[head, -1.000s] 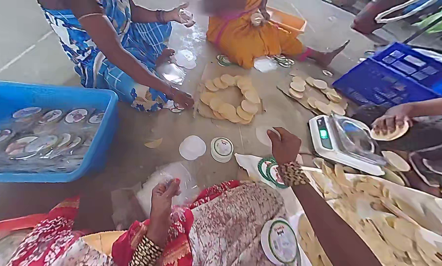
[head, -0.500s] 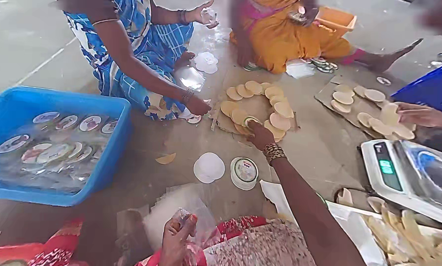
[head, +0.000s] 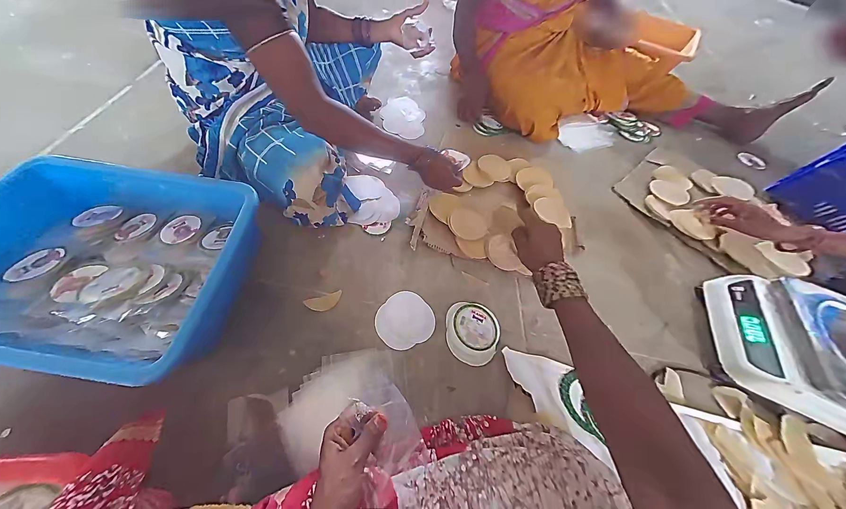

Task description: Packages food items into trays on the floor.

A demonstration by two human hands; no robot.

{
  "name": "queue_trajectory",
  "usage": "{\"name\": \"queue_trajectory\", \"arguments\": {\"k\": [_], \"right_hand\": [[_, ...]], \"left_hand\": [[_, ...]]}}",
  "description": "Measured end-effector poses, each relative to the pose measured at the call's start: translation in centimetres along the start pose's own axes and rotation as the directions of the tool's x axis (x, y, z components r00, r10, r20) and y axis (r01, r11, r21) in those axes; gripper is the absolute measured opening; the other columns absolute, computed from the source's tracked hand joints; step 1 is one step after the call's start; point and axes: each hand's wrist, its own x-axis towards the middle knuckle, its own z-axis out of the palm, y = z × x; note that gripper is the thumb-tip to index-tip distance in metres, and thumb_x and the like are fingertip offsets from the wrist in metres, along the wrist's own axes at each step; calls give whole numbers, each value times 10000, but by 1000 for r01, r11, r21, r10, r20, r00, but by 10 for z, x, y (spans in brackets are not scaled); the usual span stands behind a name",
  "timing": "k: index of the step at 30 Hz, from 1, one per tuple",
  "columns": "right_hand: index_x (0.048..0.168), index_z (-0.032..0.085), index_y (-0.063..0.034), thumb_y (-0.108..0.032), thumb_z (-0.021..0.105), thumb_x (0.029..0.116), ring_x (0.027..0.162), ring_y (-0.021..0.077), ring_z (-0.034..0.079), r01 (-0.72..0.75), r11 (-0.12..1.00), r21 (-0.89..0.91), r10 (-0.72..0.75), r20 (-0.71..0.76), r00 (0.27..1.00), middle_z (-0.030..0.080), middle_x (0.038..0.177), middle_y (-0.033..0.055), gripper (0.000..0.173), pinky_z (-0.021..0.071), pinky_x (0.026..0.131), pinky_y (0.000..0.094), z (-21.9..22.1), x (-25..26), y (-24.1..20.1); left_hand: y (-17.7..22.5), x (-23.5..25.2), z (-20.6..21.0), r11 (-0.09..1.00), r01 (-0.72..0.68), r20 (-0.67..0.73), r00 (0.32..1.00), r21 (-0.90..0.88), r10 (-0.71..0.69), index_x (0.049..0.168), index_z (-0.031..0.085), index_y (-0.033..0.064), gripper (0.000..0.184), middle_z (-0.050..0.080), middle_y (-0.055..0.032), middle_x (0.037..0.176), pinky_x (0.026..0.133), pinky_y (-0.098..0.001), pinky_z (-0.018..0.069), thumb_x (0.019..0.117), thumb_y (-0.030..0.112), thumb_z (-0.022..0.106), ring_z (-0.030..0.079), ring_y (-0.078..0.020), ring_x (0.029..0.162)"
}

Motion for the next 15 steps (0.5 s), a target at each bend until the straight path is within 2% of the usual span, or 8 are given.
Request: {"name": "queue_trajectory", "arguments": {"k": [2,4,6,9,11,13,14,15], "right_hand": [[1355,575,63,-86,511,1030,1084,572,627,11,997,71,-5,-74,997,651,1132,382,364,446,927,733,-4,-32,-2],[1349,586,80,-110,502,1028,1148,547,614,-36,998,45,36,7,999,645,1188,372,382,429,986,706,5,-64,1],[1344,589,64,-128,552,1007,1204,516,595,-117,993,33,112,128,985,629,1248,352,389,422,1025,676,26,-82,13],[1326,597,77,-89,608,972,1215,500,592,-172,973,152,162,74,984,622,1260,351,392,415,1049,655,36,-95,22],[1253,637,87,-74,627,942,1168,449,625,-130,944,302,140,-11,990,655,1201,325,351,438,1026,629,25,-105,23],[1175,665,70,-71,649,896,1053,332,674,-72,878,473,104,-42,994,692,1107,252,314,509,941,554,10,-121,19],[1169,666,47,-71,652,880,988,263,691,-54,843,536,86,-36,996,704,1069,202,313,551,879,495,-1,-133,15],[1220,646,18,-61,654,879,944,212,706,-42,815,578,69,-24,997,712,1060,168,350,581,835,439,-11,-148,10]], "left_hand": [[2,-1,2,1000,-7,-8,1000,-12,6,888,700,40,114,688,3,714,641,-228,556,929,-39,628,633,-57,630],[3,-1,4,1000,-13,-8,1000,-21,13,876,698,33,109,679,-4,700,628,-227,550,923,-40,632,627,-63,617],[2,-2,6,999,-26,21,999,-22,26,879,703,28,97,681,-11,705,631,-227,546,925,-25,636,627,-68,622],[2,-3,4,998,-55,61,997,13,54,886,699,31,77,680,-13,724,654,-230,551,930,2,643,633,-74,646],[2,-3,4,997,-72,52,996,15,71,890,688,20,70,674,-15,726,666,-241,552,935,-2,639,630,-82,649],[7,-2,4,996,-85,27,996,18,84,902,670,5,61,670,-15,728,674,-248,561,945,-10,629,634,-84,654],[9,-1,5,995,-95,17,995,14,95,895,666,2,65,663,-15,721,669,-248,556,948,-7,630,627,-85,650],[10,-1,5,994,-108,14,994,20,108,892,664,8,70,660,-8,719,671,-247,556,951,0,628,626,-82,651]]}}
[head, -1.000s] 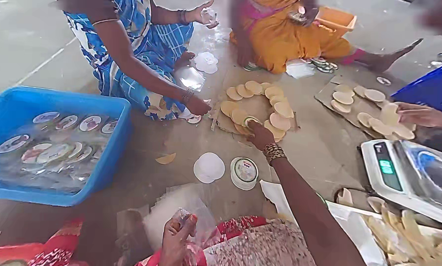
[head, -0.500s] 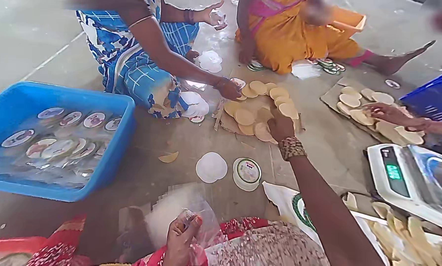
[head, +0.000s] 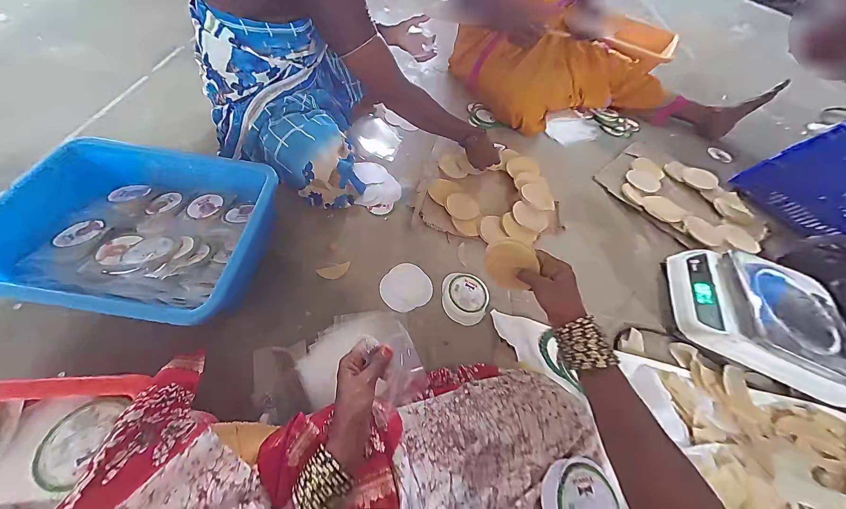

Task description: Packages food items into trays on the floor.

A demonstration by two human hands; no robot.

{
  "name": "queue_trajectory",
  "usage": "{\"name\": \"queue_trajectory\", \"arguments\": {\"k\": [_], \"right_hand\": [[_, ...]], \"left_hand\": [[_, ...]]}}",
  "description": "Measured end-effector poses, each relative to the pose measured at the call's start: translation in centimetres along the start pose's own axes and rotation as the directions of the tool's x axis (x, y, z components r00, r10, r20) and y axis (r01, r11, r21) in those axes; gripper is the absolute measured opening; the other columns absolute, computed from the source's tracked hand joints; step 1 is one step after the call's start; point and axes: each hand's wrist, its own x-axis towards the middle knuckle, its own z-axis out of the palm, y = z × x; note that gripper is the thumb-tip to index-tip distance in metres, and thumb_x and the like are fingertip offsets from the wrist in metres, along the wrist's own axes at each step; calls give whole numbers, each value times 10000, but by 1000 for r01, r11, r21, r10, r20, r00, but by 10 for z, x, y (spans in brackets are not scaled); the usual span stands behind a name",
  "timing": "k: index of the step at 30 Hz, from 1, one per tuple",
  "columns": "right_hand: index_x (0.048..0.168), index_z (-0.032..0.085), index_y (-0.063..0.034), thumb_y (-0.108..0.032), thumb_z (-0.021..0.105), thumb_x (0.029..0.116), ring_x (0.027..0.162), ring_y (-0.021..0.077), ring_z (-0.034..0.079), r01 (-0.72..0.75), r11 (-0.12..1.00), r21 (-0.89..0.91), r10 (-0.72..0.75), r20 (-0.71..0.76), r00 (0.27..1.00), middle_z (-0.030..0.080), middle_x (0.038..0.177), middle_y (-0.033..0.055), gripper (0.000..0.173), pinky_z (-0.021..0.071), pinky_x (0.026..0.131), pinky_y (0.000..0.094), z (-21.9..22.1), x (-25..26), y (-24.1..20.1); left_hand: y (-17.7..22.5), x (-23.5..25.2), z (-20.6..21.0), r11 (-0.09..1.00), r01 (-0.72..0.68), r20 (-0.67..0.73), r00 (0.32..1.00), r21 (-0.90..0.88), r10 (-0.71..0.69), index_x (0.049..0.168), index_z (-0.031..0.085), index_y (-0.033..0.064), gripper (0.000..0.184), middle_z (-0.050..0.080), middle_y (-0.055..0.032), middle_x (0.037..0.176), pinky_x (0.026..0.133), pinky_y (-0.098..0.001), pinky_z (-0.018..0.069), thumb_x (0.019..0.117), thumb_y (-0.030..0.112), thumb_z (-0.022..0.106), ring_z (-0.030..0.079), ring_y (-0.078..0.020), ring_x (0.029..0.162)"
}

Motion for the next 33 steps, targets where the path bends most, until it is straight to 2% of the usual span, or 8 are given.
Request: {"name": "queue_trajectory", "arguments": {"k": [4,6,8,12,15,19,24,33], "right_hand": [[1606,283,-181,-28,615,951,895,314,725,38,981,-190,-59,-106,993,717,1079,232,750,569,806,501,-32,-56,-21],[1549,386,-107,-7,559,974,897,462,697,50,905,-422,-143,-192,971,697,1041,293,609,524,794,632,-54,-70,-15],[1403,565,-18,26,475,1005,1076,560,648,-24,781,-624,-88,-147,985,651,1219,339,411,475,904,718,-76,-80,-8],[1284,650,16,32,519,972,1153,546,604,-201,450,-870,311,-58,949,582,1336,326,339,476,912,701,-99,-87,13],[1232,625,121,13,554,971,1180,538,593,-157,346,-925,429,7,903,569,1326,357,292,500,915,669,-93,-102,59],[1295,593,115,-249,723,942,1240,527,562,-134,434,-891,483,104,869,532,1386,349,524,493,957,662,-74,-120,107],[1293,620,86,-12,560,967,1237,490,576,-114,400,-909,422,73,903,568,1360,313,346,516,922,626,-71,-130,119],[1161,710,46,-286,628,1019,1173,521,607,-320,608,-726,360,-107,927,660,1198,328,370,433,994,703,-120,-125,90]], "left_hand": [[2,-3,-1,999,-7,-1,1000,36,7,895,664,10,71,664,2,725,674,-246,570,958,-2,635,636,-75,651],[2,-4,0,999,-9,4,1000,46,9,903,654,9,67,664,0,735,675,-248,569,964,-4,628,635,-77,655],[2,-5,0,998,-20,3,1000,57,20,896,644,16,77,663,5,728,655,-240,568,970,5,628,633,-71,639],[2,-6,1,998,-16,-2,1000,63,16,911,639,8,66,664,2,730,649,-234,568,976,4,628,631,-68,629],[0,-7,2,997,-38,14,999,73,37,884,644,18,85,663,9,712,643,-233,568,968,2,635,630,-68,618],[-4,-7,0,994,-34,9,999,104,33,903,648,11,67,668,7,729,650,-232,569,969,7,639,636,-68,633],[-7,-5,-1,991,-39,15,999,127,38,884,648,20,84,662,6,720,640,-230,565,967,11,641,631,-71,624],[-5,-6,0,988,-52,39,998,147,46,896,641,3,85,664,-2,729,649,-234,563,978,18,626,632,-70,635]]}}
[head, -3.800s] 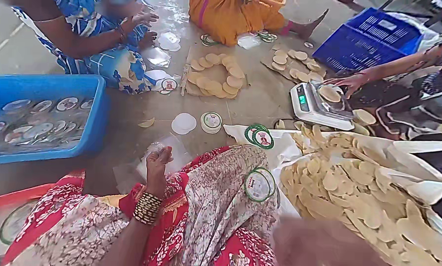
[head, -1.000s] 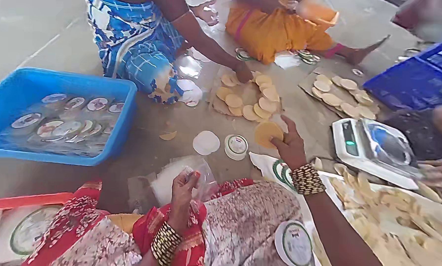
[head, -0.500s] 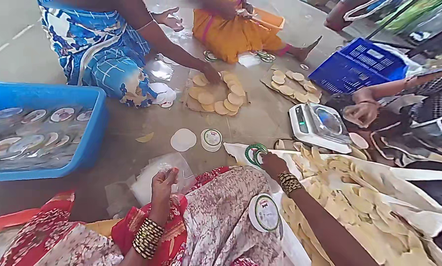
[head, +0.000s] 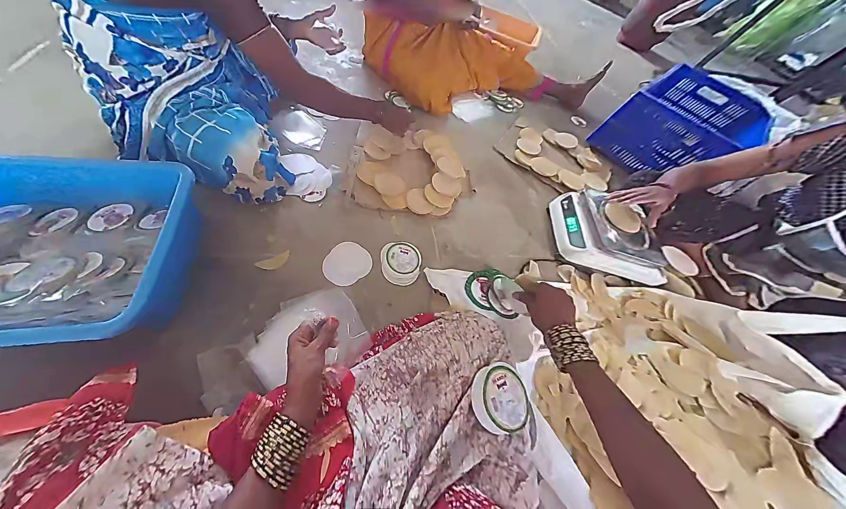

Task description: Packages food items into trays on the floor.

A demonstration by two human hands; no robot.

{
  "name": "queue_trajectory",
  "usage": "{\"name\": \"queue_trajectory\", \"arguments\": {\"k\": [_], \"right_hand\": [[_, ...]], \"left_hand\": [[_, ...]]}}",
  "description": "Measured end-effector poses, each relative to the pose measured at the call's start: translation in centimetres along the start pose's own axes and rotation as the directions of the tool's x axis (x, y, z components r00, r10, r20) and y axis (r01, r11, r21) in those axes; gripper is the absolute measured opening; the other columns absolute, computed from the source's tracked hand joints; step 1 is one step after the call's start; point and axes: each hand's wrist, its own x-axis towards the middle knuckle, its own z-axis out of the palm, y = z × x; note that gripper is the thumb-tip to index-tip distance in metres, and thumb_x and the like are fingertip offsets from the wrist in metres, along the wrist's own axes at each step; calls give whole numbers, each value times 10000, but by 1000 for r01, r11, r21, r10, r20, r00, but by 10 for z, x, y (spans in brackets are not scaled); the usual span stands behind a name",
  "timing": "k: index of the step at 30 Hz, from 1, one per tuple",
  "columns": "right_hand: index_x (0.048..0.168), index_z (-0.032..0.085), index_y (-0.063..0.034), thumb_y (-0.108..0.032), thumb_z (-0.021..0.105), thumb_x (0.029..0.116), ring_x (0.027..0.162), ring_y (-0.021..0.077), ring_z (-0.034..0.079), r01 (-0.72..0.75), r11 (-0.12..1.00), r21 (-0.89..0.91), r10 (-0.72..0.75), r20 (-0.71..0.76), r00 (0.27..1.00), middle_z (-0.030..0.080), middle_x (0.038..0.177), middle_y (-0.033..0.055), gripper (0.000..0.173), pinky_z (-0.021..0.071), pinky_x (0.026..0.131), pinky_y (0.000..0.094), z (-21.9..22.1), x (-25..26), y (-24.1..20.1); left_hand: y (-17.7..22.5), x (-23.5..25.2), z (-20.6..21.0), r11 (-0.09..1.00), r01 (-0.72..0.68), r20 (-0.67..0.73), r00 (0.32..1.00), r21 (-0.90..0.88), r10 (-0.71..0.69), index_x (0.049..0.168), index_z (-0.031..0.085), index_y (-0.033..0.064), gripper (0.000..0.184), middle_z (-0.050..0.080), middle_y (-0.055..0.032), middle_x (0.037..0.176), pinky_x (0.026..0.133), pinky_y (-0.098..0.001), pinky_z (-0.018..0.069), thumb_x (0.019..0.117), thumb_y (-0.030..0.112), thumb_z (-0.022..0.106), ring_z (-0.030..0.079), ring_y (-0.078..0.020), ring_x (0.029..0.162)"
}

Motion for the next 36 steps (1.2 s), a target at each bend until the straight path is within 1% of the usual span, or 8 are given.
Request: {"name": "queue_trajectory", "arguments": {"k": [4,6,9,14,20,27,31,36], "right_hand": [[1045,726,79,-277,709,970,1049,468,648,26,962,270,21,-171,985,696,1047,312,364,432,973,678,-29,-19,1],[918,694,64,-237,773,904,785,271,605,121,878,463,7,-266,964,656,826,173,312,477,797,522,-41,-38,-11],[812,676,-50,-91,771,854,629,16,622,250,586,771,-74,-257,964,658,690,-42,112,554,639,232,-55,-80,-53],[768,718,-126,-58,758,805,608,17,658,310,214,926,-366,-218,905,704,677,-65,88,573,598,190,-45,-135,-131],[729,692,-128,-153,794,795,544,16,584,330,324,887,-512,-128,849,633,612,-68,124,502,533,196,-2,-148,-193],[907,765,-95,-301,721,879,683,-9,644,526,498,689,-459,-305,834,717,771,-62,212,537,651,213,8,-145,-199],[1257,698,30,-139,549,991,932,399,739,815,567,120,-562,-667,489,739,1096,245,349,586,793,555,-1,-155,-199],[1311,651,39,-153,547,994,733,336,743,855,514,-75,-665,-664,342,764,941,180,385,594,619,484,24,-172,-223]], "left_hand": [[2,-1,0,1000,0,-6,1000,-23,0,892,641,4,83,660,-2,725,640,-230,559,974,13,632,631,-69,632],[4,-2,1,1000,4,8,1000,-28,-4,898,642,3,80,663,0,731,645,-227,562,976,19,634,635,-65,637],[6,-7,2,1000,24,76,997,-21,-22,923,646,-11,90,652,-4,745,675,-248,565,991,41,618,631,-73,657],[10,-29,7,984,130,214,971,-125,-102,990,660,-34,140,691,-33,781,705,-274,596,1028,66,570,675,-96,699],[22,-54,0,942,156,265,961,-296,-76,1026,663,-24,308,739,-78,829,732,-343,636,1091,206,469,736,-162,741],[38,-53,-2,931,114,129,989,-346,-72,989,666,-37,41,726,-76,809,693,-299,615,963,-14,644,711,-136,715],[36,-44,-5,944,88,108,993,-318,-56,973,682,-42,53,726,-89,819,732,-309,613,947,4,675,713,-140,748],[38,-49,-3,943,105,178,983,-317,-50,1007,662,-41,72,709,-65,783,665,-273,597,969,15,641,687,-113,673]]}}
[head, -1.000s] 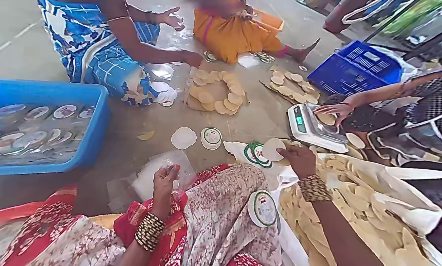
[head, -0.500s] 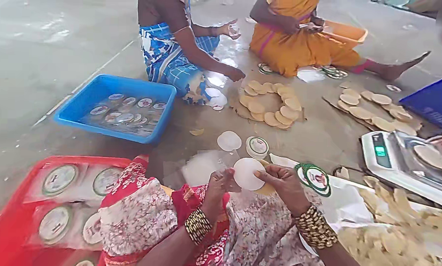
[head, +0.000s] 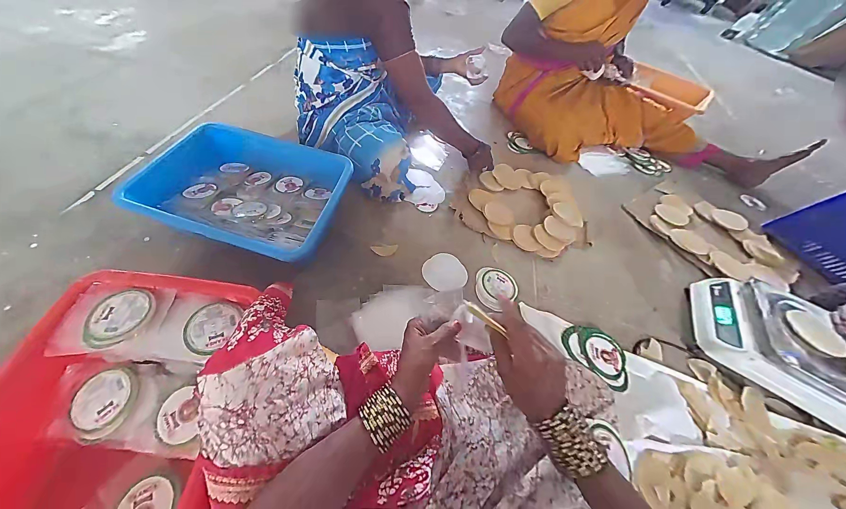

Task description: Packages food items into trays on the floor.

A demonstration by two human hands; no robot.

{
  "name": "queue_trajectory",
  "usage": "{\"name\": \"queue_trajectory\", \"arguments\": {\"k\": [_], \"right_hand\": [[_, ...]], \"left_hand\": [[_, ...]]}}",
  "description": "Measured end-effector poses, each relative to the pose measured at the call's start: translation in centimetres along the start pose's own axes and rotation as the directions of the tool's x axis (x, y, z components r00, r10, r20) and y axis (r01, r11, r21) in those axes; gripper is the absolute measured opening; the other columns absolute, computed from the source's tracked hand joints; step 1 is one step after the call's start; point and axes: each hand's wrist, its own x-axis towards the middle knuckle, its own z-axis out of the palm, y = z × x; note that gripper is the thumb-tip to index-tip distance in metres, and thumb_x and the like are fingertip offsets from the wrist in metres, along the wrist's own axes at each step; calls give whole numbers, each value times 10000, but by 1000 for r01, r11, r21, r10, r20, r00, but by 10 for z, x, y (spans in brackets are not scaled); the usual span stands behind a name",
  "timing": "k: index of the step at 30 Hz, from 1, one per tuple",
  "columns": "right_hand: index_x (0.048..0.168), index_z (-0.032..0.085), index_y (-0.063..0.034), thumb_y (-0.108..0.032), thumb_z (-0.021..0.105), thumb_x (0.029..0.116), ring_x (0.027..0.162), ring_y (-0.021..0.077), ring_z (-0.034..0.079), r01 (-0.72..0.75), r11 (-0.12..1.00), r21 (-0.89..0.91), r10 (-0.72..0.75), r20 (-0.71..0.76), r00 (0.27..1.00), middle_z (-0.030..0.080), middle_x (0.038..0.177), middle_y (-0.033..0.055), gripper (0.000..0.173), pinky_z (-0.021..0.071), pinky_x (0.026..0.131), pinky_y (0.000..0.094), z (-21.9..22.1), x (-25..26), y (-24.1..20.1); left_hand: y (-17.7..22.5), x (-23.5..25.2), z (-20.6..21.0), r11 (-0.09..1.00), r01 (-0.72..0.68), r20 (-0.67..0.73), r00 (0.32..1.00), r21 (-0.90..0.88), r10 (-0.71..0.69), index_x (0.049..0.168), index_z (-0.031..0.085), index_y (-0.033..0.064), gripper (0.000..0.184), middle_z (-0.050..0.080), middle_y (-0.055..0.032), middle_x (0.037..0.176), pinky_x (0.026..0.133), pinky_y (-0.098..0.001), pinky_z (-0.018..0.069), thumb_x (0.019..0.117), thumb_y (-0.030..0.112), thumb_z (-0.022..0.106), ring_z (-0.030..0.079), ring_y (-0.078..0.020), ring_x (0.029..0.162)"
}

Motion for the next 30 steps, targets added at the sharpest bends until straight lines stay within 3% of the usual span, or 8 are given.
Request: {"name": "queue_trajectory", "arguments": {"k": [4,7,10,14,16,19,27,30], "right_hand": [[1092,735,12,-132,581,925,814,219,742,-321,883,342,287,148,947,761,931,121,269,598,721,437,20,-9,-7],[1120,657,17,21,576,791,834,51,694,-618,440,652,537,361,763,726,945,28,339,588,744,243,29,-14,-6],[1147,603,12,101,521,877,851,64,701,-696,-2,718,633,540,555,725,969,34,296,599,769,237,29,-10,-9],[1183,582,-3,46,465,1008,826,109,710,-715,-232,660,693,627,355,714,966,66,216,608,716,281,31,-7,-7],[1208,572,-16,-23,432,1054,833,114,702,-715,-277,642,700,645,308,701,974,65,208,602,714,294,33,-9,-6],[1263,577,-9,-162,372,1098,892,143,696,-725,-262,637,727,625,286,701,1030,93,304,593,745,324,41,-14,-3],[1357,583,-87,-532,245,1097,1064,174,701,-758,-184,626,654,654,381,716,1192,93,616,597,861,388,40,-1,-6],[1406,549,-101,-559,244,1084,1109,190,682,-792,-163,588,627,682,377,693,1247,99,637,587,882,418,35,6,-5]], "left_hand": [[-2,-3,-1,998,-58,74,996,25,56,1002,662,-17,116,699,-21,824,769,-259,576,1021,66,582,673,-74,763],[-4,-1,-2,995,-72,73,995,75,66,994,667,-17,141,689,-15,812,754,-237,565,1034,61,557,657,-58,745],[-9,4,-3,987,-83,23,996,140,81,1009,677,-28,130,693,-32,847,772,-247,548,1019,59,581,650,-64,783],[-15,11,-6,965,-124,-111,982,230,153,1054,689,-34,145,686,-106,1046,934,-299,515,970,82,666,635,-120,1004],[-16,14,-9,967,-102,-119,984,235,133,1123,656,-66,217,654,-165,1142,946,-338,535,971,88,669,633,-177,1060],[-19,21,-11,968,-64,-91,992,243,88,1097,647,-77,193,675,-149,1014,829,-351,576,975,71,657,668,-179,902],[-27,33,-14,926,-143,-82,980,350,182,953,706,-26,133,691,-104,935,841,-339,554,935,105,712,663,-148,867],[-28,37,-16,915,-168,-71,976,366,208,933,705,-21,134,695,-87,896,818,-332,556,928,112,719,664,-132,833]]}}
